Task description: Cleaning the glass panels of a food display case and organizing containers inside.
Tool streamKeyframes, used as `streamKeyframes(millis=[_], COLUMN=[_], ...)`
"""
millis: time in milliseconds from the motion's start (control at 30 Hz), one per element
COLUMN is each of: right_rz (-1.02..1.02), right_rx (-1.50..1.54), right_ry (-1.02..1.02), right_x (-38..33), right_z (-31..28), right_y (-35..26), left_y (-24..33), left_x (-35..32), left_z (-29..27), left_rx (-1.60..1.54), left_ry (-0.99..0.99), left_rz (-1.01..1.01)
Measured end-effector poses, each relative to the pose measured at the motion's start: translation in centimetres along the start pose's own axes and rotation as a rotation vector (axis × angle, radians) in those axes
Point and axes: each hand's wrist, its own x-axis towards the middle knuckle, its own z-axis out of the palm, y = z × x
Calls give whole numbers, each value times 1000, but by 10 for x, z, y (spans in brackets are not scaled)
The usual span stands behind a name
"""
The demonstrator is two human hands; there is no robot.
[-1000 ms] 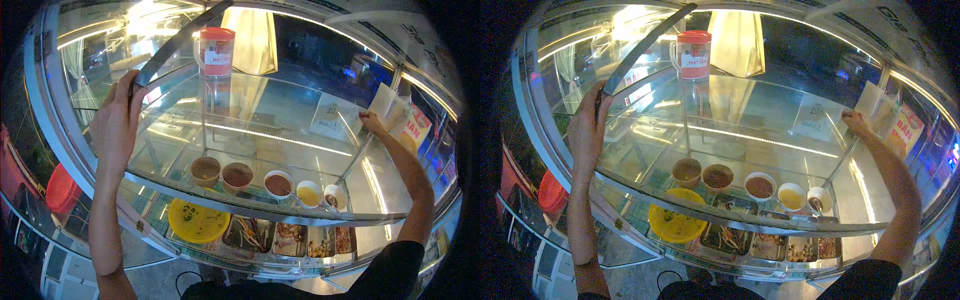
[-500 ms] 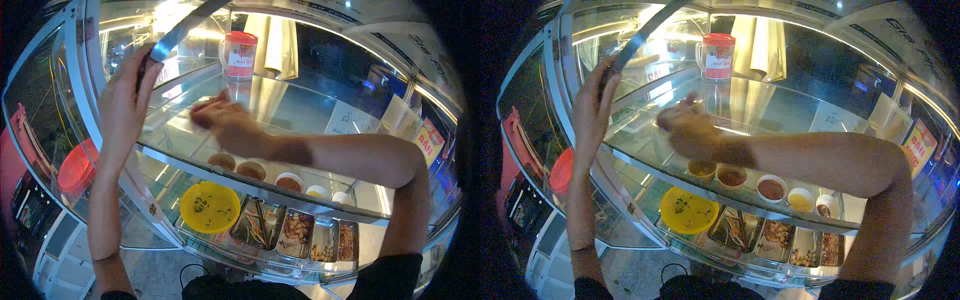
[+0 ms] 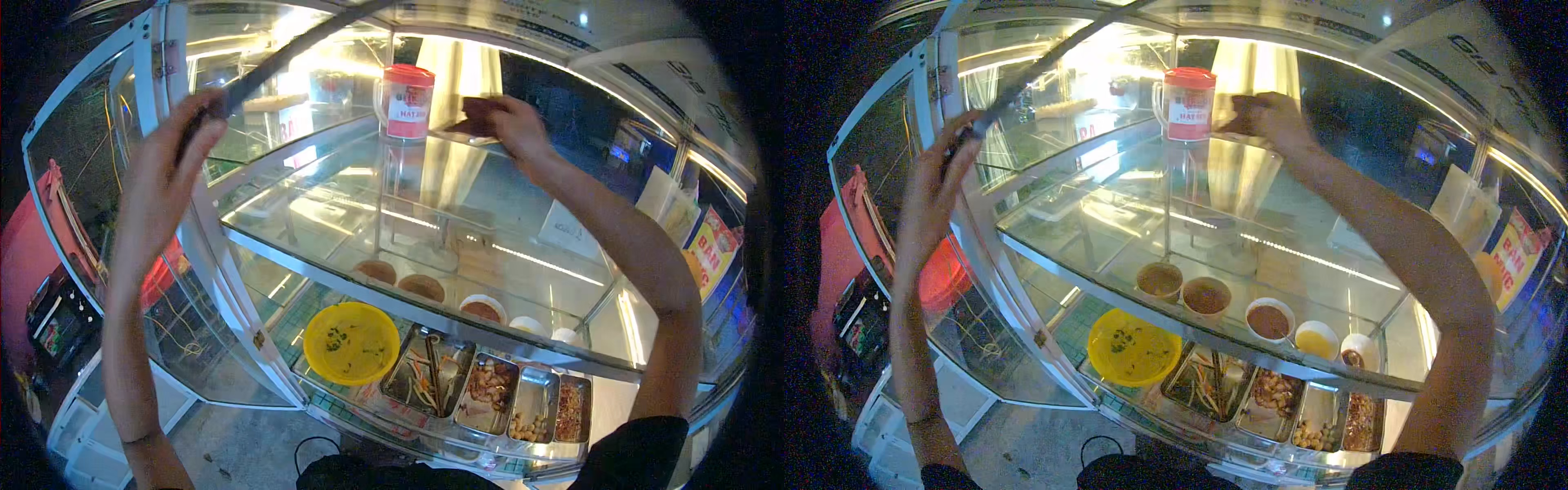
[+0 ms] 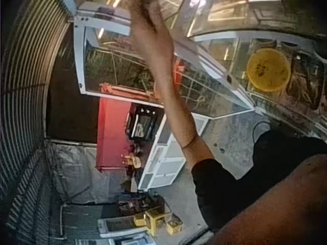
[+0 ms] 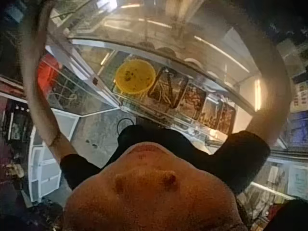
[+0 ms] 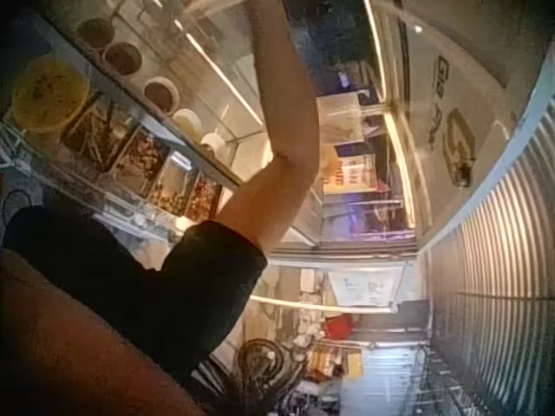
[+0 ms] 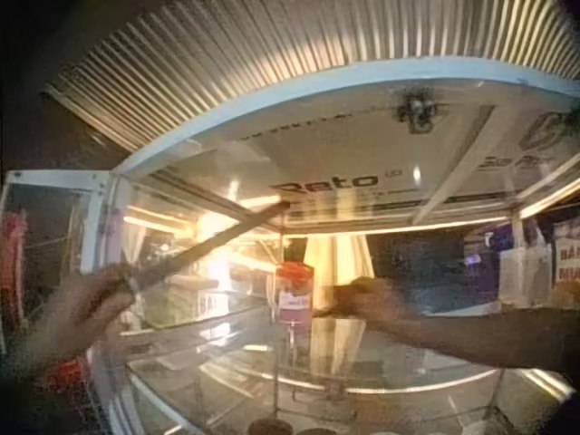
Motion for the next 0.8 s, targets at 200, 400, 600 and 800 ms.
streamKeyframes(millis=[200, 400, 600, 800], right_rz=[269, 650, 408, -91], right_rx=[-1380, -1351, -1129, -731], right_ry=[568, 181, 29, -435], right_x=[-60, 0, 74, 73], right_z=[-209, -197, 24, 164], right_y=[127, 179, 145, 84], left_y=[-1, -1, -12, -15], left_x=[-13, -9, -9, -3], left_z=[36, 59, 56, 56], left_rx=[-4, -105, -160, -292], left_ry=[-64, -20, -54, -103], left_rz=[-107, 26, -106, -152])
